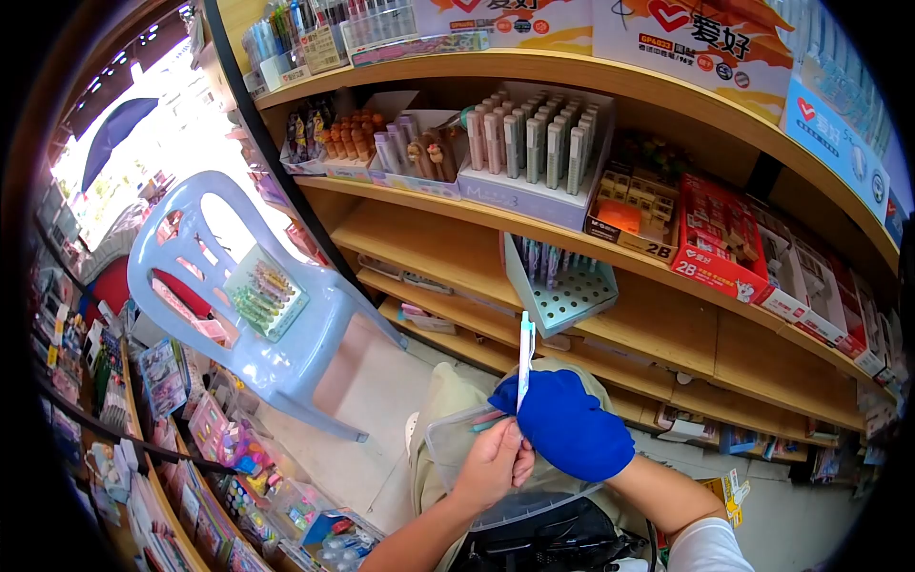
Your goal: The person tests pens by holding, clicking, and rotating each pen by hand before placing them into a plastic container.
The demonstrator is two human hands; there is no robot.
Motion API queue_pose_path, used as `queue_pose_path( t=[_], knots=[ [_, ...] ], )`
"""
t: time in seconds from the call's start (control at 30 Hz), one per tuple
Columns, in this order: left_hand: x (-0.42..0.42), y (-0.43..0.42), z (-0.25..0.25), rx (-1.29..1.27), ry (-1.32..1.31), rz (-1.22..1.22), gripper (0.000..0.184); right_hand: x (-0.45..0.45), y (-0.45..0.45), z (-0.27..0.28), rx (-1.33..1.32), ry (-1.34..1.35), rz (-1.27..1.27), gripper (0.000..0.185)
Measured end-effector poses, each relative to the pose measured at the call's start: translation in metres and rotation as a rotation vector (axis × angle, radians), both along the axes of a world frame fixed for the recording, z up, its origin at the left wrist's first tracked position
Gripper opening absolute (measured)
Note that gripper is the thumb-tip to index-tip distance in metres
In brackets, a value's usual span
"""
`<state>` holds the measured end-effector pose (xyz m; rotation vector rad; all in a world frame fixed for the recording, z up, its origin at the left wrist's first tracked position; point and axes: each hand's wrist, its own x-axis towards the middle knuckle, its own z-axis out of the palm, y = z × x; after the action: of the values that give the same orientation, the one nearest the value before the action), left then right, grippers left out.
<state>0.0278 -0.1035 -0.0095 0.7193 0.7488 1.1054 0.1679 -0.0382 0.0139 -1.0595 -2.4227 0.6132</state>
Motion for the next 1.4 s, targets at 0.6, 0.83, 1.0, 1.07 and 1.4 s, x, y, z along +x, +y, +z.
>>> queue_pose_path(
  t=[0.6,0.83,1.0,1.07,1.4],
  knots=[
    [0.008,-0.003,0.005,0.03,0.305,0.055,0.025,0.004,0.004,-0.003,0.018,0.162,0.005,0.03],
    [0.009,-0.001,0.0,0.137,0.493,0.096,0.024,0.006,-0.006,0.001,0.201,-0.006,0.006,0.031],
    [0.01,-0.002,0.0,0.228,0.654,0.084,0.023,0.007,-0.003,-0.005,0.2,0.061,0.01,0.033],
    [0.008,-0.001,-0.003,0.142,0.5,0.071,0.024,0.007,0.002,-0.012,0.212,0.101,0.037,0.034],
    [0.01,0.001,-0.004,0.19,0.566,0.115,0.022,0.007,0.001,-0.001,0.161,-0.004,0.108,0.025]
  ],
)
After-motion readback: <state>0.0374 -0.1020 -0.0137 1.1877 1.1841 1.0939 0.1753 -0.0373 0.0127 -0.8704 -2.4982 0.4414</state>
